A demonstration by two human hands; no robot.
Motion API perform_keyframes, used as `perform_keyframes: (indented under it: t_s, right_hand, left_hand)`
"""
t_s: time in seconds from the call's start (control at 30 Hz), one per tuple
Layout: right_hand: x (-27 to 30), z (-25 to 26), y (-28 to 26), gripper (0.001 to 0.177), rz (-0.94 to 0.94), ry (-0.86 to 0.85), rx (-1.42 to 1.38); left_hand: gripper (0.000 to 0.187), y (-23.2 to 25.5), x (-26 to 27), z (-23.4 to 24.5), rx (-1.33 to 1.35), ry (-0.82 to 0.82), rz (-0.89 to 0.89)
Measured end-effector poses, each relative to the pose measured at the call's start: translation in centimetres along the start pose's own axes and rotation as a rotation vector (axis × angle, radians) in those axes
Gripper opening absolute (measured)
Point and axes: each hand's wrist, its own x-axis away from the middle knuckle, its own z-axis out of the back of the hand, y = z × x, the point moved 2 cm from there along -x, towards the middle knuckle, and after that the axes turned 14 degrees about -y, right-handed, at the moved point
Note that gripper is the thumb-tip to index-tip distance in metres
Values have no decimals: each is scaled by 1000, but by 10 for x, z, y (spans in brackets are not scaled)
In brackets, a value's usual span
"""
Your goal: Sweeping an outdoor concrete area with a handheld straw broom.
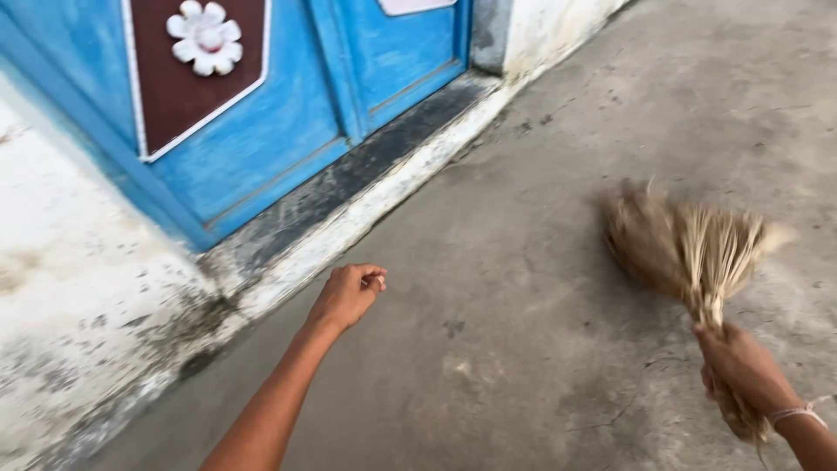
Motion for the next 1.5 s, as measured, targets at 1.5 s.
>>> perform_keyframes:
  t_s: [1.5]
  right_hand:
    - [-88, 42, -288, 40, 446, -106, -73]
  left_hand:
    - [30, 36, -50, 27, 30, 161, 431]
